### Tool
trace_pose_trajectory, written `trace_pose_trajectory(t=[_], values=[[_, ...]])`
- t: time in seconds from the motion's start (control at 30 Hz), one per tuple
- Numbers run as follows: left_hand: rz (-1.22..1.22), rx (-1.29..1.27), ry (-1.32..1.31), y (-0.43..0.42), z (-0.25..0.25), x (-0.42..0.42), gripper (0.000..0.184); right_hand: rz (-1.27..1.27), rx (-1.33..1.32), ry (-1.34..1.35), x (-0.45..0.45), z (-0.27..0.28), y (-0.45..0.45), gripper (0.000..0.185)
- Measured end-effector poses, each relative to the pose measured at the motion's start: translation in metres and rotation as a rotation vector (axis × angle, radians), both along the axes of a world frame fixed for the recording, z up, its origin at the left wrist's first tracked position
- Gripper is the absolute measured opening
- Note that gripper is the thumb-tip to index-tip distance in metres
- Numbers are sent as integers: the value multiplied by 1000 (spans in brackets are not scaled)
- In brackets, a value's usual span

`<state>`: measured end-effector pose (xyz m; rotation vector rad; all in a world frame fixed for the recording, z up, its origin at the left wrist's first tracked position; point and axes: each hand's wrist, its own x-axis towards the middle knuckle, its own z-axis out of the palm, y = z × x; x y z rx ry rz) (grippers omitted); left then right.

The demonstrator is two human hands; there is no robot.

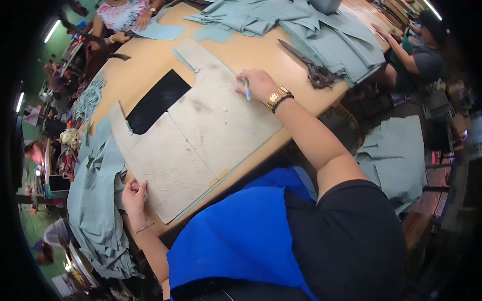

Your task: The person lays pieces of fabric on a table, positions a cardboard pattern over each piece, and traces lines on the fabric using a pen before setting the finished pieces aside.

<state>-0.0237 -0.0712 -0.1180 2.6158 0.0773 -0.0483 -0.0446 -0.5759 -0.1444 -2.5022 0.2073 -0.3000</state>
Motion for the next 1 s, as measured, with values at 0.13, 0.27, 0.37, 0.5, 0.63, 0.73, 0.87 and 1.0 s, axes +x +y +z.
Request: trace_pose_trajectory(t=[0.13,0.27,0.37,0.5,0.63,0.73,0.87,1.0], values=[[11,-109,-5,6,-11,1,52,-23,223,-33,-6,-8,-6,33],[1,-219,-24,11,-23,1,51,-35,321,-33,-5,-16,-10,31],[-7,-256,-14,23,-33,6,52,-44,193,-56,-9,-15,-14,30],[45,-286,-4,14,-21,-2,56,-37,122,-7,-6,-12,-16,32],[75,-201,-10,13,-22,0,57,6,432,12,-1,-25,-21,37],[50,-309,-18,17,-29,0,54,14,536,5,2,-27,-20,39],[74,-315,-11,16,-30,-2,55,10,492,41,1,-22,-22,39],[64,-234,-36,14,-27,-5,55,-6,506,61,2,-23,-23,40]])
